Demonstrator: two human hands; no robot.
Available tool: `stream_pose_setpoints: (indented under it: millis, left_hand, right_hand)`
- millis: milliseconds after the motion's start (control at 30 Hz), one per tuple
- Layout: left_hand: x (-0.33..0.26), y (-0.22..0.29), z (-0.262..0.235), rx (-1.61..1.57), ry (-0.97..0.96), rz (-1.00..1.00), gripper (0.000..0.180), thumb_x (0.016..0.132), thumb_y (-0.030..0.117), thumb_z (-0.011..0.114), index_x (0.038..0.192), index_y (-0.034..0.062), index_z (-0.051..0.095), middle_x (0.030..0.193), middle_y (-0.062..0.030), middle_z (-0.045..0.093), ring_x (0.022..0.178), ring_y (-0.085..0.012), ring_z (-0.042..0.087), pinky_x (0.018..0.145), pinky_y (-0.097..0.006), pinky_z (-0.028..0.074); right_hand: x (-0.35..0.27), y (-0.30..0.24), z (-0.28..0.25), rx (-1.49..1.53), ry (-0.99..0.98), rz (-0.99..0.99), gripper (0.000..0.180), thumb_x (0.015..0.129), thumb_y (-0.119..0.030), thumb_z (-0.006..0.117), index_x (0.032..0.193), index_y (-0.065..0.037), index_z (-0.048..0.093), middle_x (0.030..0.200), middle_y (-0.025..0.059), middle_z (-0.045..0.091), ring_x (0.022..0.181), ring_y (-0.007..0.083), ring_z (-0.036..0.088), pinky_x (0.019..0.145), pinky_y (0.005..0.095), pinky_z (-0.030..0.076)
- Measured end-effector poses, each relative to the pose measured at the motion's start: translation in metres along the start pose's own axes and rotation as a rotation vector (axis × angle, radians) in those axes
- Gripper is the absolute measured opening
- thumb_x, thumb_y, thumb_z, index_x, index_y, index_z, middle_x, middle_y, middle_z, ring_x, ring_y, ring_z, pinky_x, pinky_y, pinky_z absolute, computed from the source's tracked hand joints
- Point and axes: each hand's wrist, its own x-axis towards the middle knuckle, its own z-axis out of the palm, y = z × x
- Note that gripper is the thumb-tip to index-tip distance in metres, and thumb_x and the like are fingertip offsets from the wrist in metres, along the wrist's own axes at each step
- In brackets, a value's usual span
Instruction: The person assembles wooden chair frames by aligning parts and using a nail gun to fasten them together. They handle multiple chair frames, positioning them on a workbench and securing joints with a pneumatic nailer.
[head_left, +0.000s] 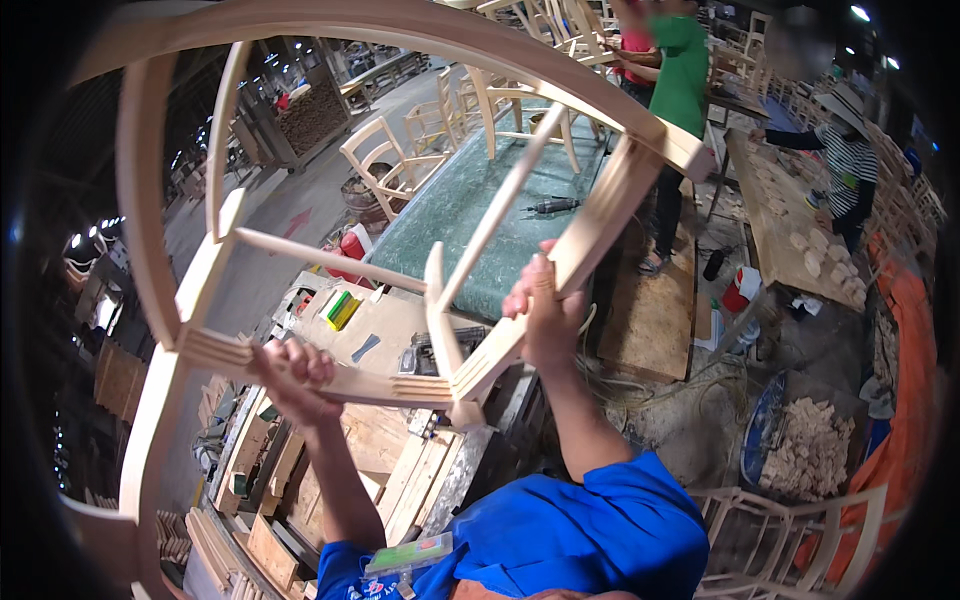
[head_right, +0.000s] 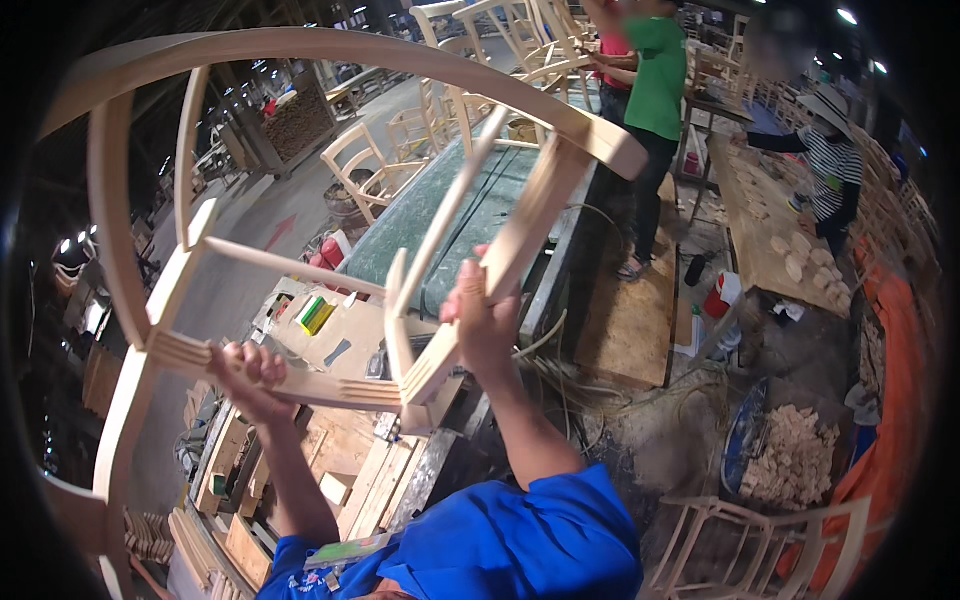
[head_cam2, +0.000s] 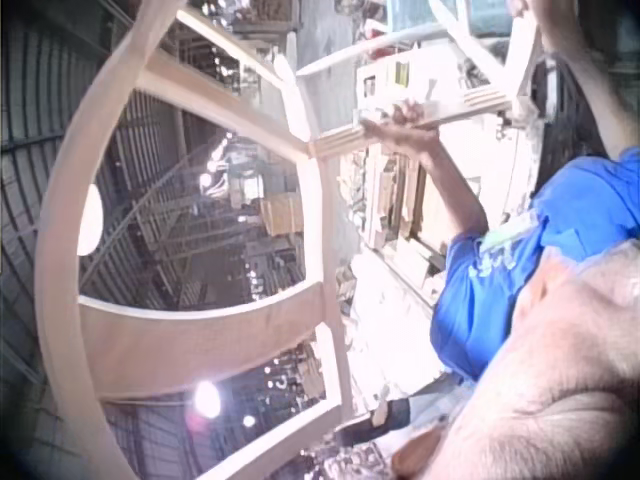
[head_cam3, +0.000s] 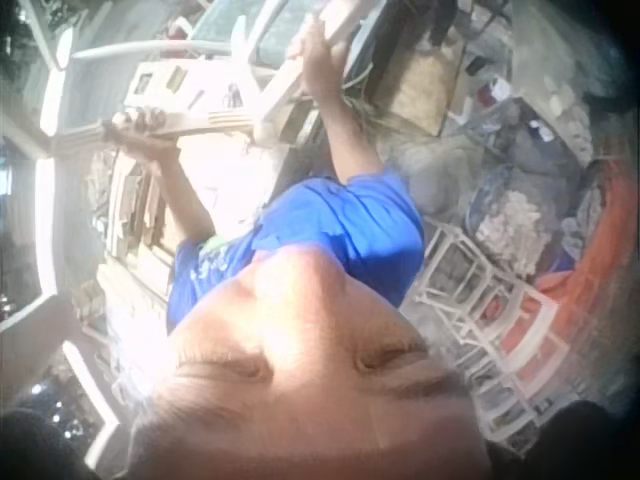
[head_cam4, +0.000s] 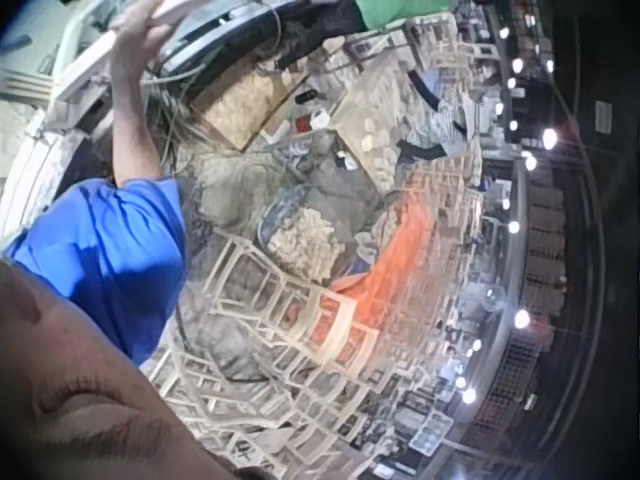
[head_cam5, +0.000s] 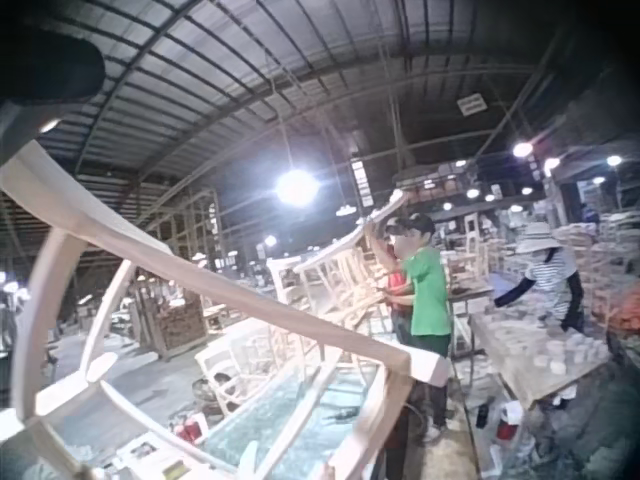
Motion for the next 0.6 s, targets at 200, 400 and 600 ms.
stream_pose_setpoints:
  millis: [200,400,600]
  left_hand:
    - [0.040,-0.147,0.060,-0.045,-0.060,-0.201,0.041,0.101,0.046,0.060,0.078,0.0177,0.042,0.057,0.0049,0.033,0.042,-0.0090,0.037,0.040,-0.027,0.037]
    - [0.077,-0.244,0.089,-0.057,0.049,-0.399,0.040,0.097,0.050,0.064,0.079,0.0195,0.045,0.058,0.0041,0.035,0.044,-0.0110,0.036,0.043,-0.028,0.035]
    - [0.117,-0.307,0.100,-0.040,0.086,-0.480,0.044,0.098,0.052,0.063,0.079,0.0192,0.041,0.059,0.0029,0.033,0.044,-0.0132,0.034,0.043,-0.031,0.034]
  right_hand:
    - [0.110,0.032,-0.094,-0.071,0.079,0.040,0.028,0.104,-0.014,0.059,0.126,-0.007,0.043,0.076,-0.0001,0.046,0.059,0.0079,0.047,0.052,0.0292,0.045]
    - [0.194,0.071,-0.148,-0.111,0.101,0.134,0.027,0.103,-0.009,0.057,0.126,-0.008,0.043,0.076,0.0000,0.046,0.059,0.0085,0.046,0.053,0.0298,0.045]
    - [0.252,0.107,-0.169,-0.150,0.157,0.231,0.028,0.100,-0.006,0.057,0.125,-0.009,0.043,0.080,0.0010,0.049,0.058,0.0088,0.046,0.052,0.0297,0.045]
